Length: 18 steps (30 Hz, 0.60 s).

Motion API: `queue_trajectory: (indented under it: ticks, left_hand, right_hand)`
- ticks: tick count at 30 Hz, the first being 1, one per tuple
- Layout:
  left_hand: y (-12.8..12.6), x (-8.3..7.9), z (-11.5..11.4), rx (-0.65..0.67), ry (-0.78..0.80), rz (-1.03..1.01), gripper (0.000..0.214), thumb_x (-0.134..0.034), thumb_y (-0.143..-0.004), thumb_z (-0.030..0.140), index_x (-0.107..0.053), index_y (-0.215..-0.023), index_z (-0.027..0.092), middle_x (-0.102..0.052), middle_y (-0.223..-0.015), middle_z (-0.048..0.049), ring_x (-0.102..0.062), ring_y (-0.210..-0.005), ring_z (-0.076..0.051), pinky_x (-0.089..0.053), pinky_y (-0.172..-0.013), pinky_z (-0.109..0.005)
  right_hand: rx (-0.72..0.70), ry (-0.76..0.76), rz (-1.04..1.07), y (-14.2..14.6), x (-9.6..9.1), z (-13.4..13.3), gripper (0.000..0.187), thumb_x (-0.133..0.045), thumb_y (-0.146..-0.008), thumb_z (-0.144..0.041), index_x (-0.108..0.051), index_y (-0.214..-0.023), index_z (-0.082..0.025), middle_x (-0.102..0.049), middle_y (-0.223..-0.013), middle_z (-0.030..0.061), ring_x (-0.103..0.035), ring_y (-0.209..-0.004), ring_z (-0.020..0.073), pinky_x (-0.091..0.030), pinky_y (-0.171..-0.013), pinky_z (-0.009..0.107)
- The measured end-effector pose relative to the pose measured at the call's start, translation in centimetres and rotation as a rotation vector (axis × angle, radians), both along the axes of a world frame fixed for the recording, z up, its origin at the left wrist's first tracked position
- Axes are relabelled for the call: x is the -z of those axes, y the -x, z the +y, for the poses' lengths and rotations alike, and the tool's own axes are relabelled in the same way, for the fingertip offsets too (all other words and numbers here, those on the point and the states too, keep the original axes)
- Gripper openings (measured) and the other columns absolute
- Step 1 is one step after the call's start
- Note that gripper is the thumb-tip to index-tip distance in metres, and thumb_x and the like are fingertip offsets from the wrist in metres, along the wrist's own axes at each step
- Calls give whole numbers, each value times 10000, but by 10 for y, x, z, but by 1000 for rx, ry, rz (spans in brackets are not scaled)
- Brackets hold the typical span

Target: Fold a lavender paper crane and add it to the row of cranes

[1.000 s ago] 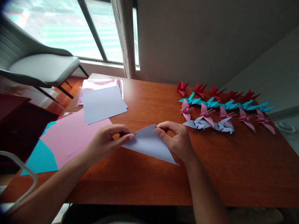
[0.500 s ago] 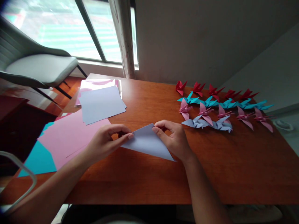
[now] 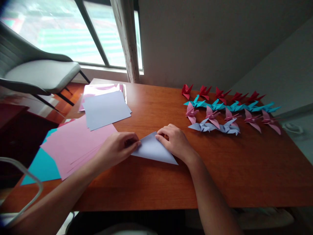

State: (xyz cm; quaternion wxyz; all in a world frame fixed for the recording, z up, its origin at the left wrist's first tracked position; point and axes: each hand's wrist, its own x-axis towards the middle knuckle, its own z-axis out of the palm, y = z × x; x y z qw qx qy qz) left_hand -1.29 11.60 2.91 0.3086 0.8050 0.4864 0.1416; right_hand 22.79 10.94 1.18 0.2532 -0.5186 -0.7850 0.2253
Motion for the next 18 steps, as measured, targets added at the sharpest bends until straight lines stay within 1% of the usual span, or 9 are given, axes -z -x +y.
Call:
queue_trajectory:
  ticks: [6, 10, 15, 18]
  left_hand:
    - [-2, 2, 0, -45, 14, 104, 224, -585, -869, 347, -679, -723, 204, -694, -690, -26, -536, -552, -145, -243, -516, -263]
    - [-4, 0, 1, -57, 24, 146, 229, -581, -852, 358, -662, -696, 212, -671, -655, -18, -515, -534, -148, -232, -506, -270]
    - [-6, -1, 4, -48, 47, 172, 235, -571, -832, 328, -626, -640, 205, -625, -606, -8, -489, -521, -141, -223, -507, -272]
    - [-4, -1, 7, -43, 50, 139, 255, -568, -849, 345, -639, -653, 199, -616, -598, -5, -484, -523, -136, -230, -511, -266]
  right_hand:
    - [-50, -18, -76, 0, 8, 6, 104, -644, -922, -230, -704, -840, -210, -727, -847, 47, -612, -829, 210, -463, -759, 347]
    - [-78, -27, -111, 0, 10, 8, 104, -632, -932, -238, -704, -863, -207, -726, -873, 58, -616, -849, 217, -467, -772, 352]
    - [-71, -48, -70, -2, 9, 8, 94, -646, -920, -217, -698, -841, -206, -713, -845, 47, -609, -822, 207, -459, -745, 337]
    - [-59, -65, -4, -3, 4, 7, 106, -643, -923, -214, -686, -826, -211, -704, -823, 34, -598, -794, 196, -449, -729, 332]
